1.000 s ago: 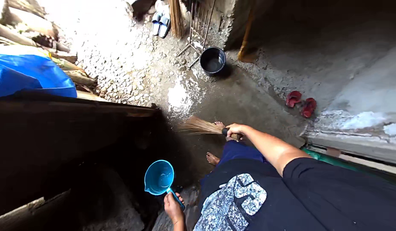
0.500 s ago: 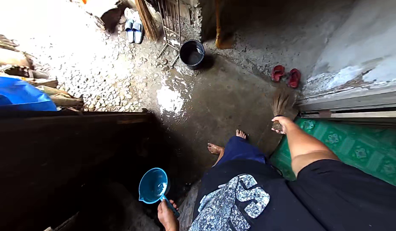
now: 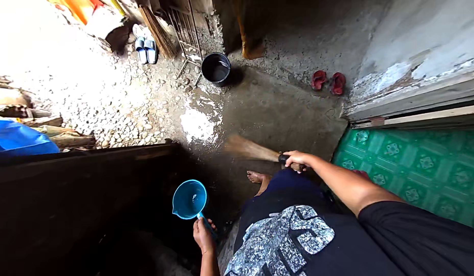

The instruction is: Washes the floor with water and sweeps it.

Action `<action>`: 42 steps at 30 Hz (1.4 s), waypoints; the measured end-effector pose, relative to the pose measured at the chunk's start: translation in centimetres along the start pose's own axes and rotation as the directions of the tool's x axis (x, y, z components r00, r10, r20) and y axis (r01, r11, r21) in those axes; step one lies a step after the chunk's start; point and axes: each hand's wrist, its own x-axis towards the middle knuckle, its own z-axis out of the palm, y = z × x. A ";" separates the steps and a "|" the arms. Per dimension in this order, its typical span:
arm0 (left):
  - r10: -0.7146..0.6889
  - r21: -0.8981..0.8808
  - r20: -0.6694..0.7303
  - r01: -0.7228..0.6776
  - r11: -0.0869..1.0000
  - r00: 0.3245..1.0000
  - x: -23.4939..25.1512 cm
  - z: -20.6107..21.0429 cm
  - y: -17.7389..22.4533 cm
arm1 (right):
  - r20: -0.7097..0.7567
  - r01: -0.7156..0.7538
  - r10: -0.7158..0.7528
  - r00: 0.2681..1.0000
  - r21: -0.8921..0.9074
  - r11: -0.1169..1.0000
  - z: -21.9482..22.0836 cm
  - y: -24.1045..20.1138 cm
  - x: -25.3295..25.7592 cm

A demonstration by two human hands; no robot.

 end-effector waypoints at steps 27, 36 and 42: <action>-0.054 -0.074 -0.071 0.049 0.996 0.996 -1.8 4.2 -1.2 | 0.066 0.085 -0.066 0.996 -0.352 0.932 -5.2 -9.5 -0.1; -0.008 -0.135 -0.097 -0.006 0.991 0.995 0.6 13.1 3.8 | -0.235 -0.053 -0.045 0.971 -0.396 0.917 -21.4 -7.6 -5.9; 0.005 -0.162 -0.135 -0.027 0.986 0.991 1.5 20.7 7.8 | -0.309 -0.091 -0.068 0.949 -0.471 0.878 -31.3 -10.2 -4.4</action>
